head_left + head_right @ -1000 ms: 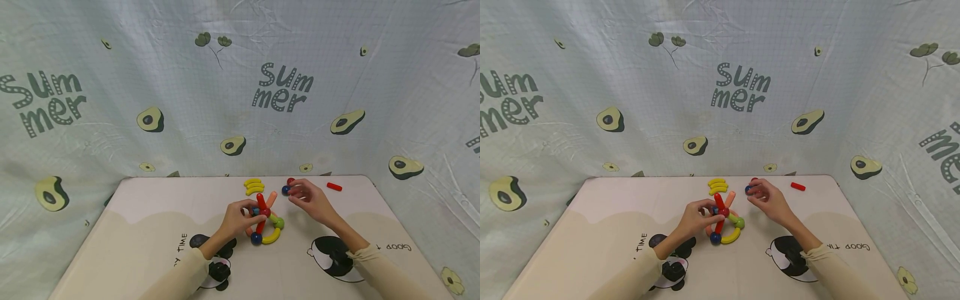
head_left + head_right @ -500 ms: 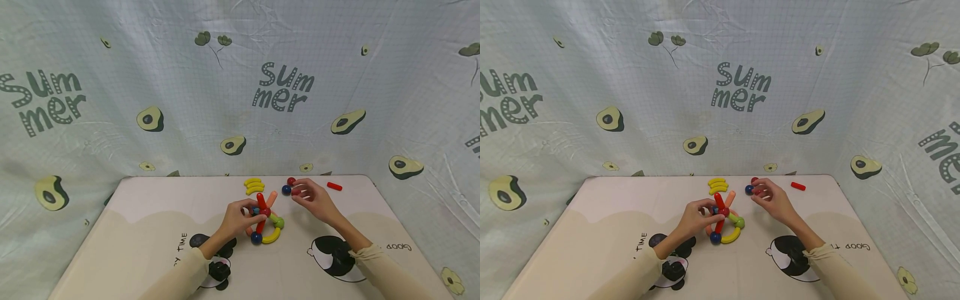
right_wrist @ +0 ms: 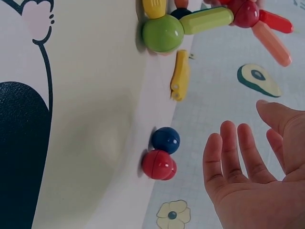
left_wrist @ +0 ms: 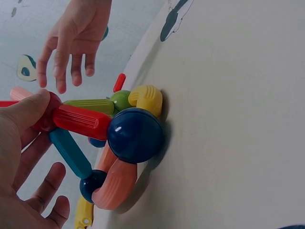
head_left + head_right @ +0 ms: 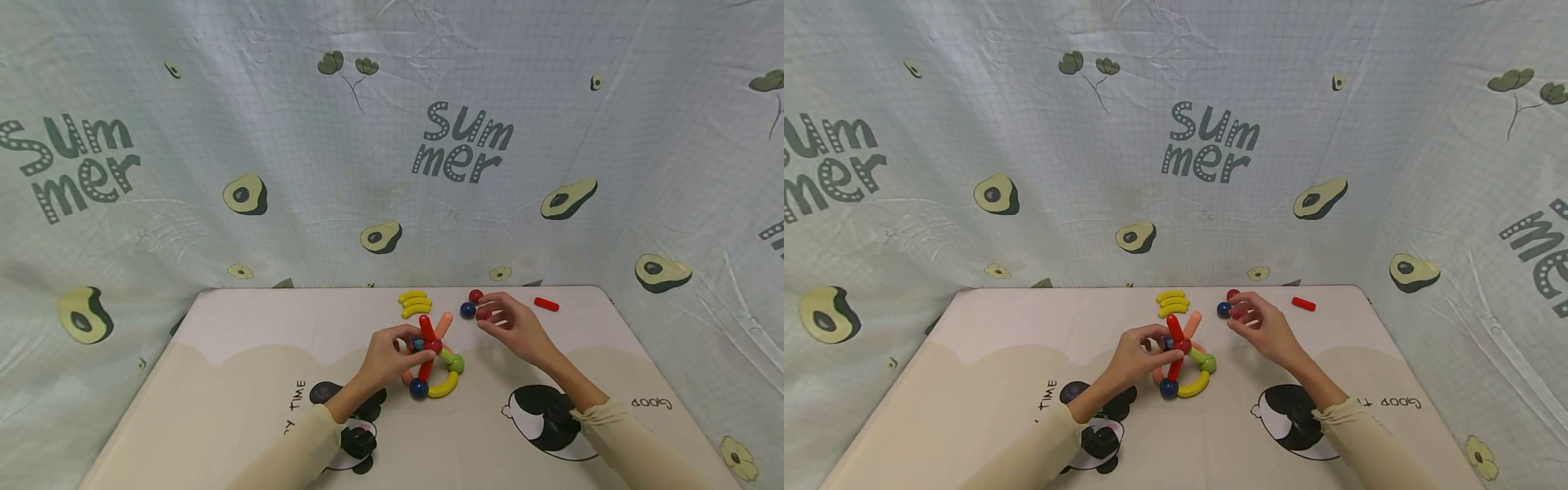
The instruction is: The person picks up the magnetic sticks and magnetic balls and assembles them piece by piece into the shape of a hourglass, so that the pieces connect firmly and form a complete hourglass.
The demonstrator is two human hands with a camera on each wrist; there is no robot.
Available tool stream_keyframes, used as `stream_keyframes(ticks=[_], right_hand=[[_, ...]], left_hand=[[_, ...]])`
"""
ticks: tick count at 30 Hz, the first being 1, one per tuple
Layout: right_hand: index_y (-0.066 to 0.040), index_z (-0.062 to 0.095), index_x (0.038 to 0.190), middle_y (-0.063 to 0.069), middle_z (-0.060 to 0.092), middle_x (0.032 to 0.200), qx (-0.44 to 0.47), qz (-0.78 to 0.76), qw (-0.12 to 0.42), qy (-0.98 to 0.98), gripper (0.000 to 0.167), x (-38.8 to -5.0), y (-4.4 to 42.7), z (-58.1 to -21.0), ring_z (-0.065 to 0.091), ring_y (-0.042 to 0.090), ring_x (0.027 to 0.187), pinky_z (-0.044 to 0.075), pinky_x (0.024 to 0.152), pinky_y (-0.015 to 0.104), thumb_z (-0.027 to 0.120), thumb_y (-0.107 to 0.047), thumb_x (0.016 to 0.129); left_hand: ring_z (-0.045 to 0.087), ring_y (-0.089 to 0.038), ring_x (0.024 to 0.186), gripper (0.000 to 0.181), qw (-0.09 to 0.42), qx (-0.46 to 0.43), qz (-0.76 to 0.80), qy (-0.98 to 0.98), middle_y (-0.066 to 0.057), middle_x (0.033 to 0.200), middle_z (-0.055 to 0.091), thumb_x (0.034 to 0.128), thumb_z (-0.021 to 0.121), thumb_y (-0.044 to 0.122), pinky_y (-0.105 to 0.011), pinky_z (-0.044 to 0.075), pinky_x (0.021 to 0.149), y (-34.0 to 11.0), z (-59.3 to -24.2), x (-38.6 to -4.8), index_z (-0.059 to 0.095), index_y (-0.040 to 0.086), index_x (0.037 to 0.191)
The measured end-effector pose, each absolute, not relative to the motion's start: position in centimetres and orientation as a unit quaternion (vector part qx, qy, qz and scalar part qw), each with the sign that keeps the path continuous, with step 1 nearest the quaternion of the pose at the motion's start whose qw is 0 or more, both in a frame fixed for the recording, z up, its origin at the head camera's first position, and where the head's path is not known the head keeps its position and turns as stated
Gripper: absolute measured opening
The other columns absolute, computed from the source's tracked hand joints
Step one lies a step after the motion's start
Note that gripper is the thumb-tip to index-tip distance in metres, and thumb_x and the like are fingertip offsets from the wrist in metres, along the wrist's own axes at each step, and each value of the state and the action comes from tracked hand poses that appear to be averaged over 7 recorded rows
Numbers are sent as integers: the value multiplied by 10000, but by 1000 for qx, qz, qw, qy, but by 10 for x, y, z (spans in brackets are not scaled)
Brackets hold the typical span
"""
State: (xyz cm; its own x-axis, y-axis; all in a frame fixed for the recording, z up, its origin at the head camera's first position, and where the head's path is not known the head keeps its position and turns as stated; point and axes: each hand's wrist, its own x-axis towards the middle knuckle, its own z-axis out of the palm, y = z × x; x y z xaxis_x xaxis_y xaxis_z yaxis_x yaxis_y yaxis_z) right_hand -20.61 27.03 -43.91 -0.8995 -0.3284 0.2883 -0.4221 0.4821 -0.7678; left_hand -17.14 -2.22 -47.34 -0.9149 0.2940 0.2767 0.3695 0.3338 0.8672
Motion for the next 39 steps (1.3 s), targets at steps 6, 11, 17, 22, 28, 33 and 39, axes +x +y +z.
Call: stream_keyframes(ticks=[6, 11, 17, 22, 28, 33, 39], right_hand=[[-47, 580, 1348, 153, 695, 1208, 217, 457, 48, -861, 451, -206, 271, -440, 696, 278, 988, 544, 828, 198, 759, -124, 942], [-59, 585, 1345, 177, 691, 1213, 216, 446, 54, -867, 446, -205, 272, -439, 696, 277, 987, 543, 823, 197, 760, -123, 940], [-63, 587, 1344, 198, 680, 1233, 214, 428, 61, -876, 453, -204, 273, -441, 696, 268, 973, 540, 814, 195, 768, -126, 933], [-63, 582, 1350, 201, 673, 1249, 210, 418, 61, -882, 462, -206, 275, -446, 695, 268, 969, 540, 820, 201, 769, -126, 932], [-84, 584, 1349, 201, 674, 1241, 197, 409, 67, -888, 466, -209, 277, -451, 692, 273, 967, 557, 817, 232, 776, -127, 927], [-81, 583, 1347, 199, 671, 1246, 189, 408, 64, -891, 458, -213, 278, -455, 692, 273, 967, 556, 814, 234, 772, -130, 932], [-69, 580, 1347, 207, 664, 1245, 182, 405, 61, -894, 454, -217, 280, -459, 695, 291, 974, 578, 800, 280, 766, -138, 939]], left_hand=[[610, -291, 880, 327, 33, -202, -540, -816, -164, 990, 725, 886, 831, 240, -242, 498, 685, -23, -473, -171, 747, 54, 1141], [613, -292, 888, 329, 31, -202, -542, -815, -159, 996, 727, 886, 830, 243, -244, 500, 692, -23, -473, -170, 747, 57, 1145], [611, -297, 889, 324, 31, -204, -544, -814, -158, 994, 726, 886, 831, 243, -246, 494, 695, -23, -474, -170, 749, 62, 1142], [614, -308, 893, 322, 32, -208, -545, -812, -159, 1001, 727, 886, 830, 240, -249, 497, 700, -24, -475, -170, 748, 62, 1142], [611, -311, 887, 319, 31, -209, -548, -810, -161, 999, 726, 889, 828, 238, -247, 496, 692, -24, -475, -170, 747, 61, 1141], [608, -307, 881, 320, 32, -208, -548, -809, -162, 992, 725, 889, 828, 240, -244, 492, 688, -24, -475, -170, 746, 58, 1139], [604, -288, 871, 323, 33, -208, -548, -810, -164, 996, 725, 889, 828, 240, -243, 491, 681, -24, -475, -170, 747, 55, 1140]])
